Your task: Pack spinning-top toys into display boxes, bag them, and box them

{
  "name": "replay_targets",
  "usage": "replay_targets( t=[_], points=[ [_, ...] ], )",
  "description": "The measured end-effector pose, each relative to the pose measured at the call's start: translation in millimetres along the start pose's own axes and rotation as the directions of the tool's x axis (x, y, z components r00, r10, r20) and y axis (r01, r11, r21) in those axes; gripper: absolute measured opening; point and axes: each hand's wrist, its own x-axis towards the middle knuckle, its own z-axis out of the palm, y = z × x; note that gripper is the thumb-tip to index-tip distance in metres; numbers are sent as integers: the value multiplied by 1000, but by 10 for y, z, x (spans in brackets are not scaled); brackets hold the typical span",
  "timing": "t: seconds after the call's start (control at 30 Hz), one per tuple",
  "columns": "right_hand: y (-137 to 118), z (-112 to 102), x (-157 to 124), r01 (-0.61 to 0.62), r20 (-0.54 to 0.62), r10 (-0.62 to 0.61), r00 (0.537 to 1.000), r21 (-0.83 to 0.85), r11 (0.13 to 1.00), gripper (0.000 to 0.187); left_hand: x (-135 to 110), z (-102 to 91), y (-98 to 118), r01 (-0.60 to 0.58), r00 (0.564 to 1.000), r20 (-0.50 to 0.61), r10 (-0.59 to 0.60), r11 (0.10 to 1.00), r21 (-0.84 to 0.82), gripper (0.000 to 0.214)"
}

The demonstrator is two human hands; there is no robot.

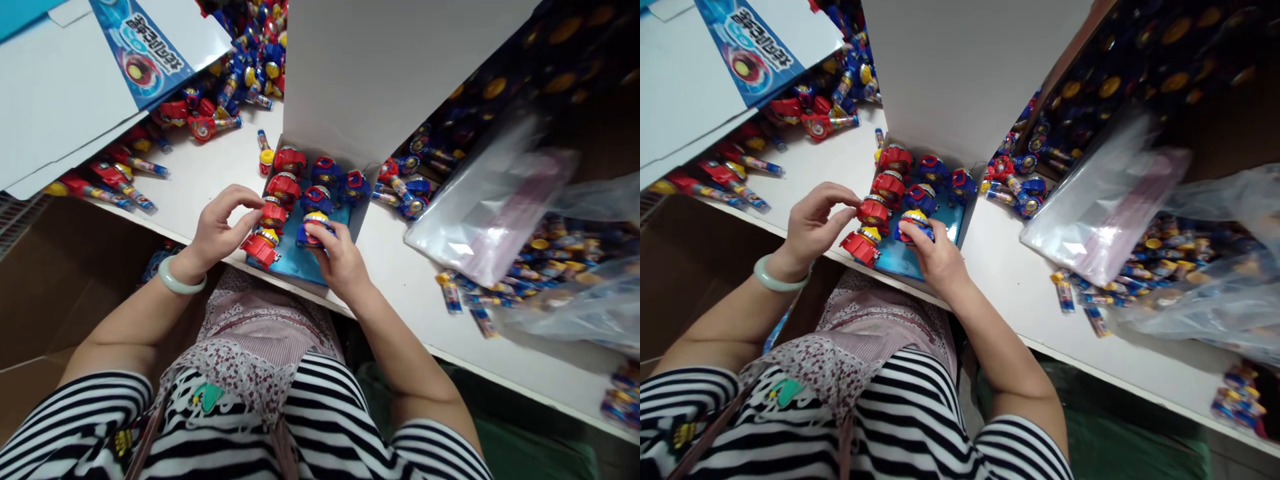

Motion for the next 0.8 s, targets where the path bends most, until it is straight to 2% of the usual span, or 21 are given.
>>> replay_targets(
  t=[0.1,0.17,0.2,0.27,0.33,0.37,0.4,0.43,0.47,0.53,0.6,0.67,0.73,0.8],
  points=[
    [-68,84,56,-92,159,91,983,-2,996,43,102,6,96,-49,995,88,47,999,18,10],
    [-130,71,96,-156,202,155,967,-11,988,47,197,17,159,-67,987,152,61,997,31,11],
    [-139,29,112,-159,215,156,964,-5,987,50,243,20,184,-85,979,189,77,996,34,13],
    [-53,-132,139,-95,247,79,966,52,994,58,316,17,217,-129,956,269,114,991,38,15],
    [231,-379,180,-74,203,53,978,100,992,57,348,3,231,-164,940,310,144,986,40,17],
    [449,-517,214,-110,144,95,985,100,989,53,347,-5,238,-175,941,300,156,984,36,17],
    [707,-651,259,-229,9,229,973,51,972,44,336,-11,249,-183,947,272,169,983,27,16],
    [987,-772,314,-387,-132,380,916,-36,921,40,318,-14,267,-188,956,232,180,982,12,16],
    [1271,-872,375,-480,-194,459,867,-72,875,41,294,-15,295,-191,963,192,189,982,-8,17],
    [1775,-997,489,-584,-228,551,803,-111,804,43,238,-12,374,-187,969,154,192,981,-46,22],
    [2112,-1031,554,-618,-224,585,780,-125,776,42,177,-13,468,-189,963,184,197,980,-60,28],
    [2261,-1016,532,-597,-176,570,802,-200,777,42,113,-11,552,-216,946,232,225,974,-66,32],
    [2264,-997,421,-533,-78,542,837,-345,772,39,46,28,621,-230,935,254,246,969,-91,33],
    [2176,-991,254,-470,8,533,846,-461,753,35,-24,144,686,-222,922,287,261,962,-162,30]
  ],
)
